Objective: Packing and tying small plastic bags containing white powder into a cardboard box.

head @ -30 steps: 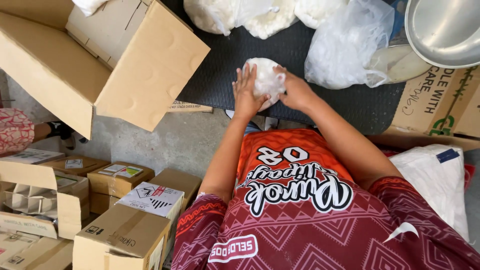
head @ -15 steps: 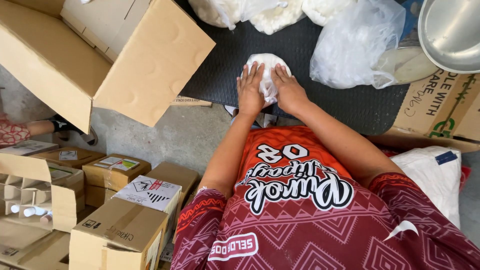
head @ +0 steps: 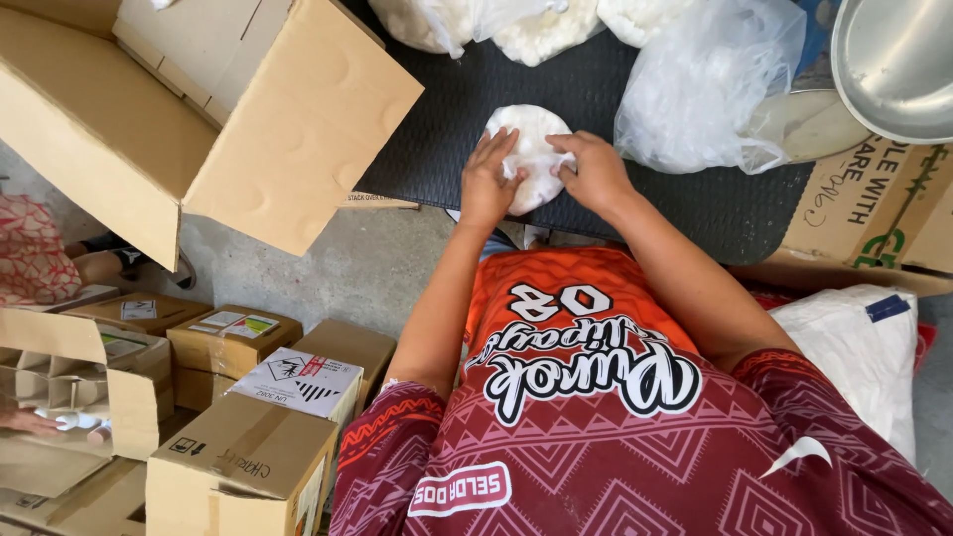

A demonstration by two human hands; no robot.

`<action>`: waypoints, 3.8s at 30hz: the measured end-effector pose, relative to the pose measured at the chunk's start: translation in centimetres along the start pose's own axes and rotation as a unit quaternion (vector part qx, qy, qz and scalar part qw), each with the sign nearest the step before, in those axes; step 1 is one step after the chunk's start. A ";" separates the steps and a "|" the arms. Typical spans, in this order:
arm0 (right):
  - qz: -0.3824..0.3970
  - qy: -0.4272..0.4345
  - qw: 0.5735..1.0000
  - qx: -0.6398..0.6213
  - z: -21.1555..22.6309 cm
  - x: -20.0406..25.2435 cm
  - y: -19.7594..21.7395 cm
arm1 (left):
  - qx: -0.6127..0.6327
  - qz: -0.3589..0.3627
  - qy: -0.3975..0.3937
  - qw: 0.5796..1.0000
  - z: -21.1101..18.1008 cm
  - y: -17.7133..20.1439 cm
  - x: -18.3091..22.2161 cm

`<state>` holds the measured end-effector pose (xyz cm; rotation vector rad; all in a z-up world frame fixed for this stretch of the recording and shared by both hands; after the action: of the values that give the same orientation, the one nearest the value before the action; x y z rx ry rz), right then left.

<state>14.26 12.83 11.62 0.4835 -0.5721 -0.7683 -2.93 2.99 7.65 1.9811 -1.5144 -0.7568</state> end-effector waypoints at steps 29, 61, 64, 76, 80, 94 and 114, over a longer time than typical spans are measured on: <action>0.048 -0.011 0.933 -0.356 -1.9 -3.3 -4.0 | 0.309 -0.170 0.126 0.927 0.8 -1.7 -1.4; 0.020 -0.010 0.960 -0.280 -1.3 -2.6 -2.9 | 0.330 0.019 0.085 0.940 -3.0 1.2 -3.2; 0.024 -0.033 0.945 -0.324 -1.3 -2.5 -3.2 | 0.282 0.040 0.122 0.951 -1.7 0.1 -2.1; -0.003 -0.137 0.888 -0.438 -2.3 -2.6 -4.3 | 0.152 -0.114 0.106 0.976 -1.1 0.7 -0.2; 0.007 -0.115 0.899 -0.422 -2.4 -3.1 -4.3 | 0.175 -0.087 0.094 0.976 -3.2 2.2 -0.8; -0.041 0.037 0.961 -0.270 2.0 -0.4 -1.7 | 0.336 -0.100 0.202 0.915 -0.1 -1.3 -1.0; -0.121 0.167 0.977 0.057 4.6 -0.2 0.5 | 0.113 -0.075 0.101 0.986 -3.8 1.2 -1.4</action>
<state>11.46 12.41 15.30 0.7815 -0.2446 -0.8657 -1.39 4.30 11.31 2.2833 -1.3938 -0.4390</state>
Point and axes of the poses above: each hand's wrist, its own x-axis away from the middle knuckle, its own y-axis out of the back of the hand, z = x × y, the point moved 3 cm from there along -x, towards the middle knuckle, and after that the axes turned 8 degrees about -y, right-handed, at the moved point
